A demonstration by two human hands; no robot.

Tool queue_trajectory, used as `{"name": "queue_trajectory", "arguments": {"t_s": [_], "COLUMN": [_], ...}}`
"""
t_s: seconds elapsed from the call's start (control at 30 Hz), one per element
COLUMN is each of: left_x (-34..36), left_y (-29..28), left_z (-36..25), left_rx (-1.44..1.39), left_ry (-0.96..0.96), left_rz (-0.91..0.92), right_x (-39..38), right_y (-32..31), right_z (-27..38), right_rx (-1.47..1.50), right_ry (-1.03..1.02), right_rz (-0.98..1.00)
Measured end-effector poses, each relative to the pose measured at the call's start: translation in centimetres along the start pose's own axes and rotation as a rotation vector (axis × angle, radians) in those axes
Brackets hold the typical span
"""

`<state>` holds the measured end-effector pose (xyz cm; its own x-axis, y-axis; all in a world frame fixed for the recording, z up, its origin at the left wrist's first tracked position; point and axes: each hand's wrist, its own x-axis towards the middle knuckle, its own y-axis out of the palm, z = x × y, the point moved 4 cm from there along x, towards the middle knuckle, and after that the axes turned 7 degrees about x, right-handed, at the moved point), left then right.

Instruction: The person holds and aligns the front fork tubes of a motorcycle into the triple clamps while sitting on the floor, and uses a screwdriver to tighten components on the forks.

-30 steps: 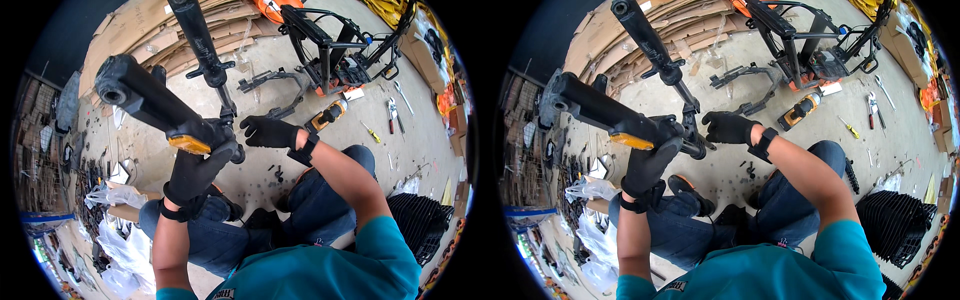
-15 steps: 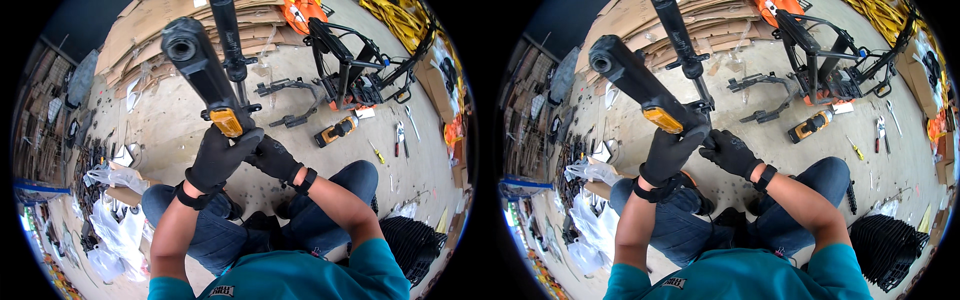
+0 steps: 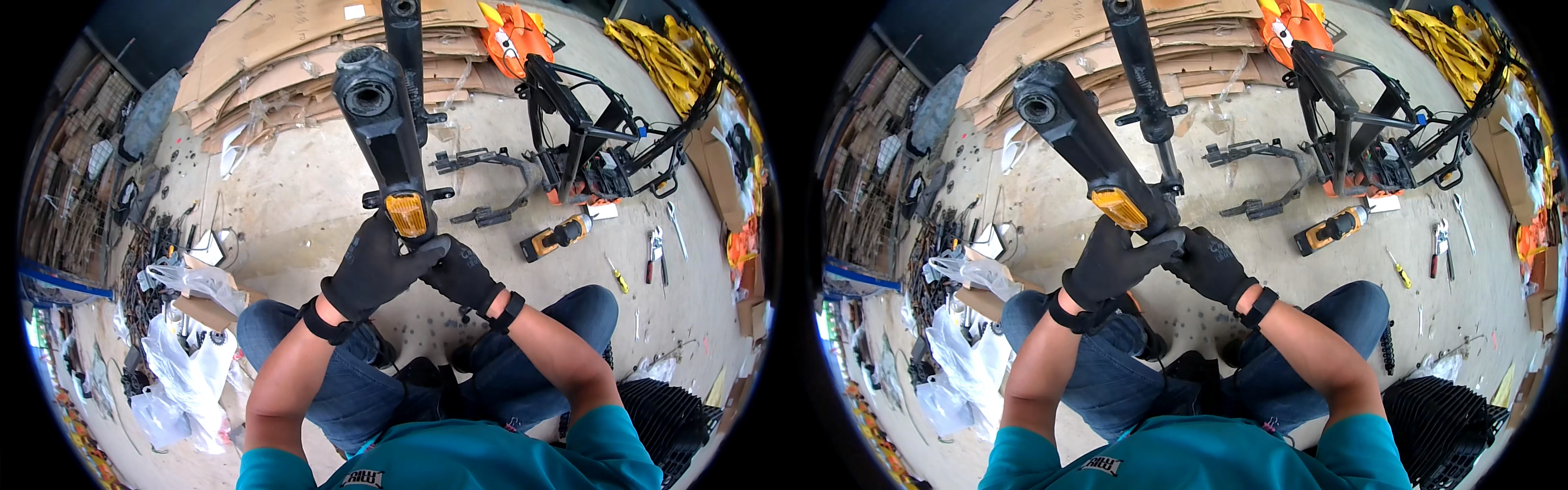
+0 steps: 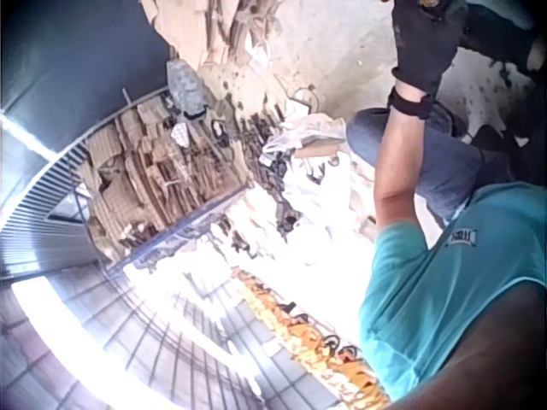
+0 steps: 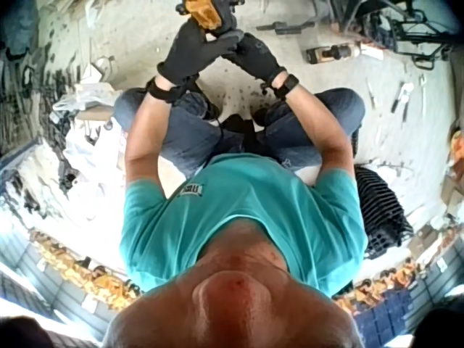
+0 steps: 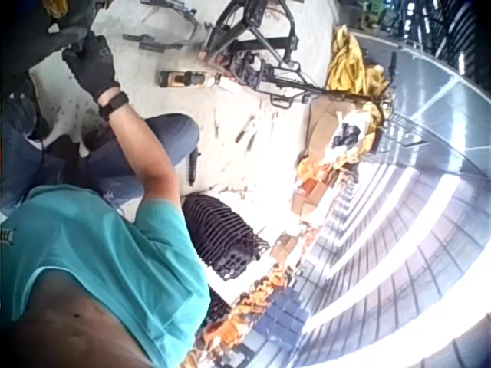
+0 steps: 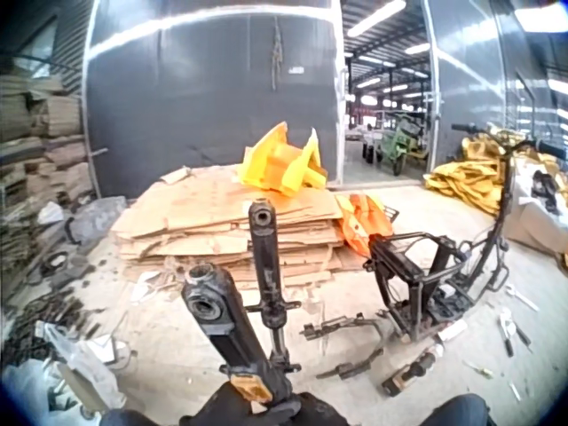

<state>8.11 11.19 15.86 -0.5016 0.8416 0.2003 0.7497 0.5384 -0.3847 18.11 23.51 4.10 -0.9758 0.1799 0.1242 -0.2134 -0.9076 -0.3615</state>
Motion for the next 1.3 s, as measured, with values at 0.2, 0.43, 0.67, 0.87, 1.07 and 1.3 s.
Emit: {"name": "queue_trajectory", "arguments": {"t_s": [0.2,0.43,0.67,0.87,1.07,1.3], "left_x": [0.1,0.4,7.8,14.4,15.6,15.2], "left_y": [0.1,-10.3,-10.7,-6.3,-4.9,-4.3], "left_z": [-0.9,-0.9,2.4,4.8,7.0,5.3], "left_rx": [0.057,0.062,-0.190,0.032,-0.086,-0.215], "left_ry": [0.050,-0.347,0.270,0.286,0.251,0.309], "left_rz": [0.051,0.144,-0.018,0.026,0.052,0.063], "right_x": [0.2,0.7,0.7,0.8,0.4,0.0], "right_y": [-0.1,-0.4,-0.1,-0.2,-0.5,-1.0], "right_z": [0.3,0.9,2.6,2.3,1.7,1.3], "right_rx": [-0.022,0.007,-0.013,-0.052,-0.049,-0.073], "right_ry": [-0.025,0.123,0.080,0.114,0.053,0.053], "right_rz": [-0.048,-0.031,-0.062,-0.034,-0.026,0.030]}}
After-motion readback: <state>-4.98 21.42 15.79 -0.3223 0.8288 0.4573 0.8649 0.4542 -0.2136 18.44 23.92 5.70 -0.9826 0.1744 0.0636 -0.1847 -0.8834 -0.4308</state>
